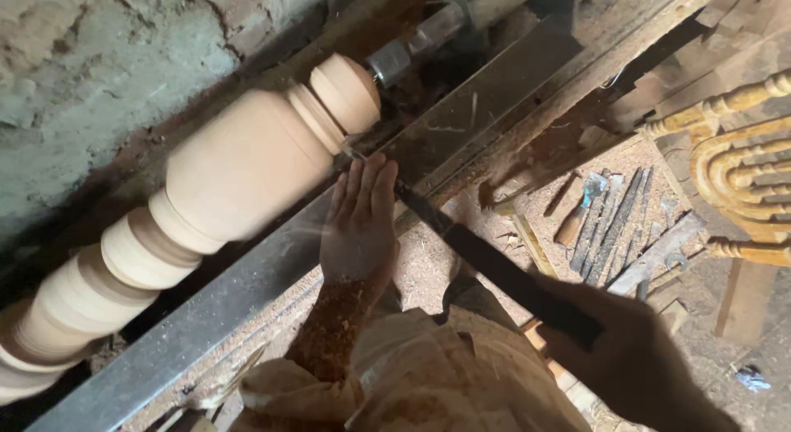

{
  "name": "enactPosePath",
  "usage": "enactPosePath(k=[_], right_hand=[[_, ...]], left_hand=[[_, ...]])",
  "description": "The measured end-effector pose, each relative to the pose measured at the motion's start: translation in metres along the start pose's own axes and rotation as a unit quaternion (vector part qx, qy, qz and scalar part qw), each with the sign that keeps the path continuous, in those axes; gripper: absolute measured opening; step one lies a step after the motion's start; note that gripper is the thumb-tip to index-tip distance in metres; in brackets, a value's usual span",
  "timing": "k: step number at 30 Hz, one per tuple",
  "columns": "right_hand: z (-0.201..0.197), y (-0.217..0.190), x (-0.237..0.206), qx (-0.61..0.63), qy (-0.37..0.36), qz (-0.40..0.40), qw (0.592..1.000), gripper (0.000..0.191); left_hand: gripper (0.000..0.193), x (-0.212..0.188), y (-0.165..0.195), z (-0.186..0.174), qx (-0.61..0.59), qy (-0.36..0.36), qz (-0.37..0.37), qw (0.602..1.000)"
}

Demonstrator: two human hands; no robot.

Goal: The person uses a chisel to shape a rotating wooden spindle on a lathe. They carefully carve grooves and contours along the length of the piece, removing wood shavings as they work.

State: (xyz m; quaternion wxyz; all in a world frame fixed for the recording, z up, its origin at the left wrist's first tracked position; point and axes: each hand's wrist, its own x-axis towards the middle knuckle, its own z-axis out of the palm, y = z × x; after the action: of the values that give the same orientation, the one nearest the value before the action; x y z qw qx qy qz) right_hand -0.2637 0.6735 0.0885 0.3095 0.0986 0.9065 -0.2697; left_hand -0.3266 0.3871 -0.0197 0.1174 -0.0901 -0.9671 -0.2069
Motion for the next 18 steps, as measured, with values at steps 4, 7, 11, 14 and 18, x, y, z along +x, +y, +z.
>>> enactPosePath(k=[4, 7, 11, 14, 18], right_hand=[[0.036, -0.010, -0.018, 0.074, 0.052, -0.016, 0.996, 0.067], [0.053, 0.004, -0.020, 0.044, 0.040, 0.023, 0.998, 0.069], [0.028, 0.026, 0.003, 0.088, 0.086, -0.134, 0.983, 0.062], [-0.013, 0.028, 0.027, 0.000, 0.008, -0.077, 0.997, 0.065], [-0.052, 0.023, 0.057, -0.061, -0.061, -0.008, 0.996, 0.060]], left_hand=[[0.057, -0.001, 0.000, -0.001, 0.005, 0.009, 0.005, 1.000], [0.054, -0.001, 0.001, -0.002, -0.015, 0.019, 0.001, 1.000], [0.048, -0.002, 0.002, 0.000, -0.017, 0.037, -0.001, 0.999], [0.052, 0.001, 0.004, 0.002, -0.030, 0.010, -0.046, 0.998], [0.069, 0.003, 0.006, 0.002, 0.020, -0.035, -0.060, 0.997]])
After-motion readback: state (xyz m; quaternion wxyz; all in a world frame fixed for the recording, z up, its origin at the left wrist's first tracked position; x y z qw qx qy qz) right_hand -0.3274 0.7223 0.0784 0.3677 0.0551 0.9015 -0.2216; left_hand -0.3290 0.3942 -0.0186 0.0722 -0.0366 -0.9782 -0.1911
